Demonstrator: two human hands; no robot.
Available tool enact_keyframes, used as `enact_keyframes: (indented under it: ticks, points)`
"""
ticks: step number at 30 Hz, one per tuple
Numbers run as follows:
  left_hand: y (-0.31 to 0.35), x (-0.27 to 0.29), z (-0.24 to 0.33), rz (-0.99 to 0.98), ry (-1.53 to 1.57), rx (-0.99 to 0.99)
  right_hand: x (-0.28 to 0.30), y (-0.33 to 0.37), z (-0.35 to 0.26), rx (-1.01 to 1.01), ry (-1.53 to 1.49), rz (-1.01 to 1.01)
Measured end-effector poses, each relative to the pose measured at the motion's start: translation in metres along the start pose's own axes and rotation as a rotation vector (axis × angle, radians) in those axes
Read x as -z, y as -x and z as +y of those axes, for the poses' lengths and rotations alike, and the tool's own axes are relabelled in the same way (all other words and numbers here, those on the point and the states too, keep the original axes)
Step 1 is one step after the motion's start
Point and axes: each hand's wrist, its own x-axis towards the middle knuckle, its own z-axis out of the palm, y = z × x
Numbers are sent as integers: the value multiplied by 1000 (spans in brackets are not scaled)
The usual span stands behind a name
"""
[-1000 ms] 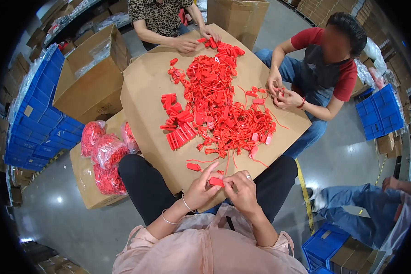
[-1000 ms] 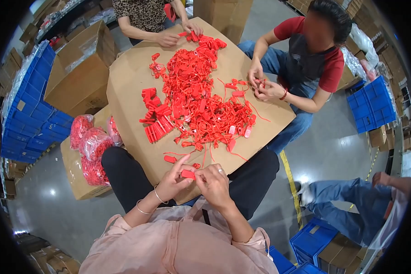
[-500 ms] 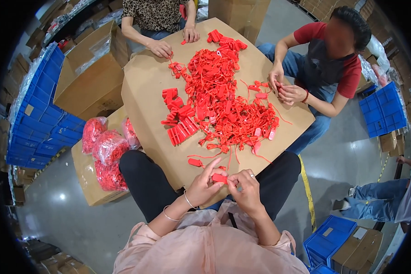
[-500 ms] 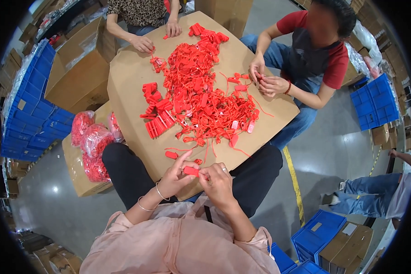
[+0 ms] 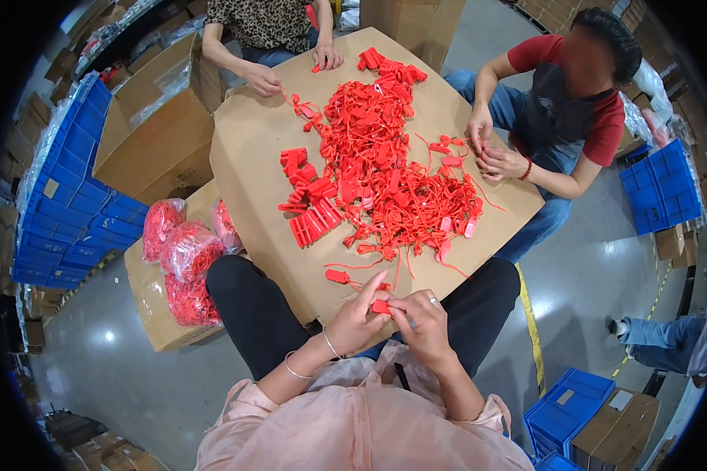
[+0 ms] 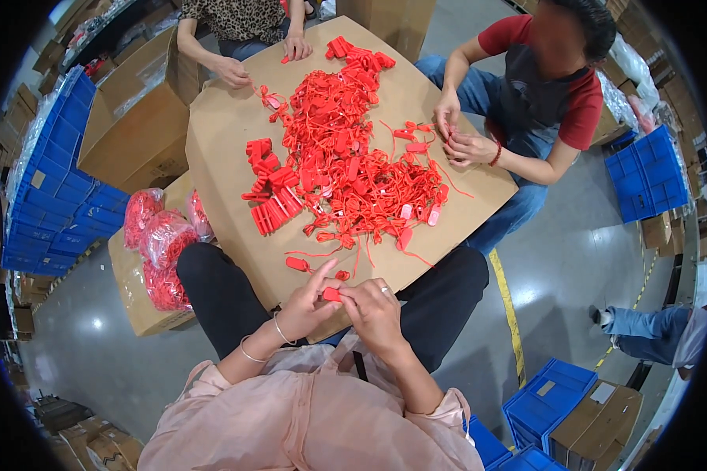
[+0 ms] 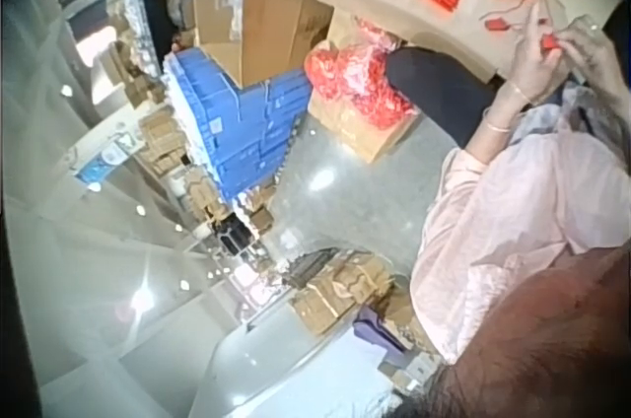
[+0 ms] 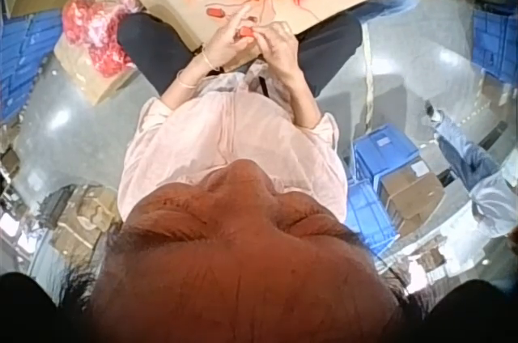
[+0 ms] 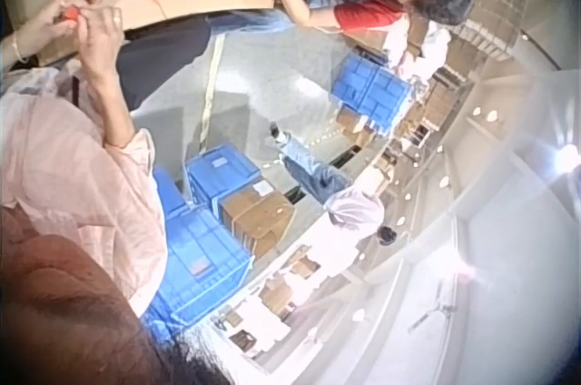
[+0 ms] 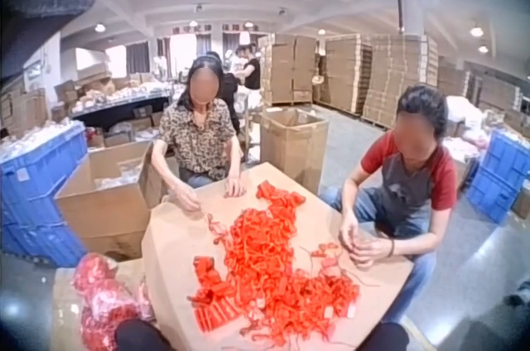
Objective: The person is sorting and organizing a pile of red product tags on a table with coworkers.
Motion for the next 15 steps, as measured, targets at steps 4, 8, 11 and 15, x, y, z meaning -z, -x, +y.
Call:
enact_keyframes:
  ticks: [4,8,11,15]
  points:
    - [-4,-3,17,-23,-323,-99,3,-9,-3,115,204,-19]
    - [-12,-1,20,17,-404,-211,9,-18,-2,82,101,-19]
    - [-23,9,23,-57,-349,-198,17,-21,-7,-113,-252,-43]
    - [-30,17,36,-119,-378,-240,18,-23,0,-288,-727,-142]
